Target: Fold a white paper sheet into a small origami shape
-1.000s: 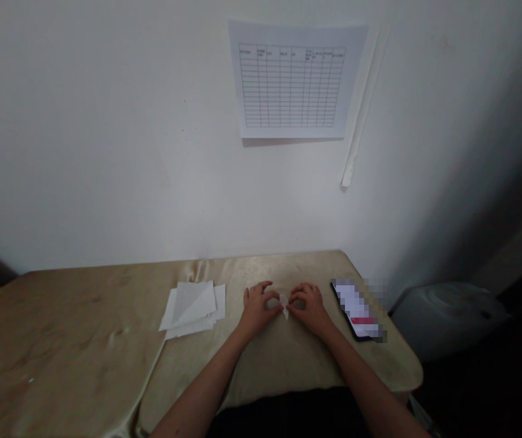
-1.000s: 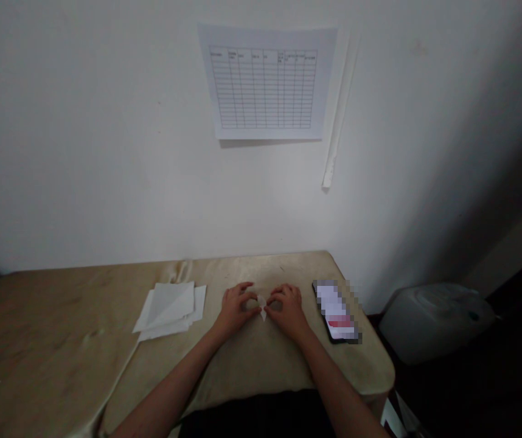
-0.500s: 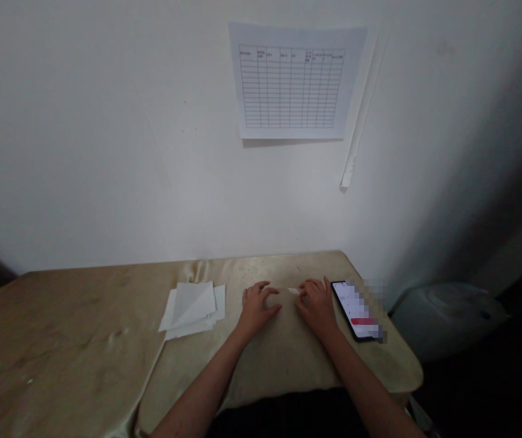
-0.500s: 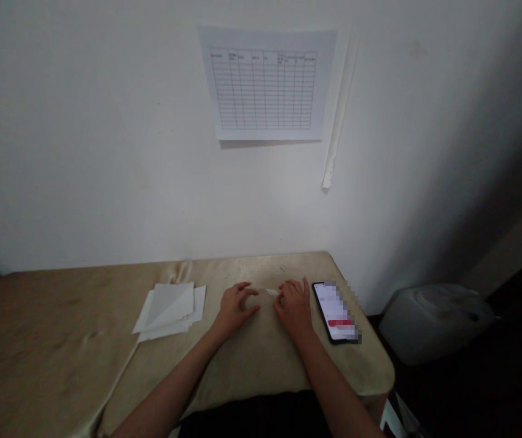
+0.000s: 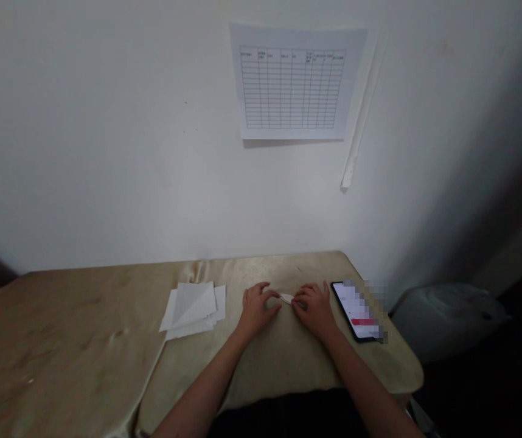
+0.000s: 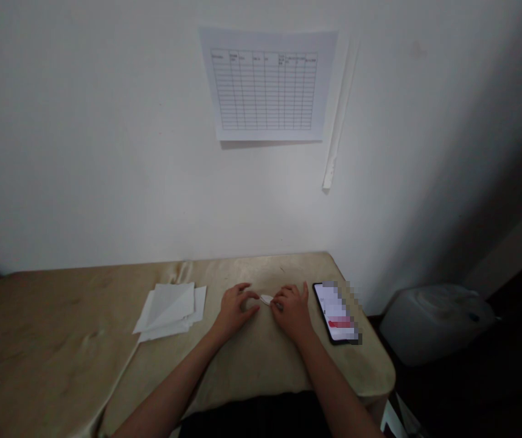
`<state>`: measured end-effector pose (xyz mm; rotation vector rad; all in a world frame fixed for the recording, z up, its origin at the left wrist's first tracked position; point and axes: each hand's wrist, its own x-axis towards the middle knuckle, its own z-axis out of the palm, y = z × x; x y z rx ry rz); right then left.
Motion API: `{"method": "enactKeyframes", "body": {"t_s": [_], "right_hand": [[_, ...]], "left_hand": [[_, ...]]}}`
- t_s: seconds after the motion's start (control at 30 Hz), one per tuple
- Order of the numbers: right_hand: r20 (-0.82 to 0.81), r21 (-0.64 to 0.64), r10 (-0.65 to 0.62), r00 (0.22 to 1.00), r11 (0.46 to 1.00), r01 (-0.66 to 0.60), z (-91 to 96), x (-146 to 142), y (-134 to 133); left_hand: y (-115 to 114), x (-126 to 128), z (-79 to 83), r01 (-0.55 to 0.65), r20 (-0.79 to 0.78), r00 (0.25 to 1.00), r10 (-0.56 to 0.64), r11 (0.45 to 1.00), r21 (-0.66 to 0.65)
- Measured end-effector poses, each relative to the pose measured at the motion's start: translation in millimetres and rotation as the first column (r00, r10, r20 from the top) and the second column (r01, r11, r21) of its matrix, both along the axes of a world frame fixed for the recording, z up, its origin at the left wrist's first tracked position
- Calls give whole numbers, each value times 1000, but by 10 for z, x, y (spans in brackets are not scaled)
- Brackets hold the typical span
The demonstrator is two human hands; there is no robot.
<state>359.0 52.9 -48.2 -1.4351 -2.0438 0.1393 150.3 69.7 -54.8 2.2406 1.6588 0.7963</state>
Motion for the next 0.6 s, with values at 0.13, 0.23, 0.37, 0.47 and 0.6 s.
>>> {"method": "enactKeyframes", "body": {"t_s": [0.13, 0.23, 0.37, 0.47, 0.6], "right_hand": [[-20, -42, -1, 1000, 999, 0, 3, 6, 1], [-23, -74, 16, 1000, 997, -17, 0, 3, 3], [-34, -93, 47, 998, 994, -50, 0, -23, 1], [-49, -99, 56, 997, 993, -61, -4, -38, 4], [-115, -123, 66, 991, 989, -80, -19, -37, 20]], "left_hand": [[-12, -6, -11, 15, -3, 1000, -15, 1000, -2], [-21, -4, -14, 19, -6, 1000, -19, 1000, -1], [-37, 9, 16, 31, -21, 999, -32, 999, -17], [-48, 21, 45, 32, -23, 999, -33, 999, -34], [-63, 36, 73, 24, -24, 999, -26, 999, -46]]}}
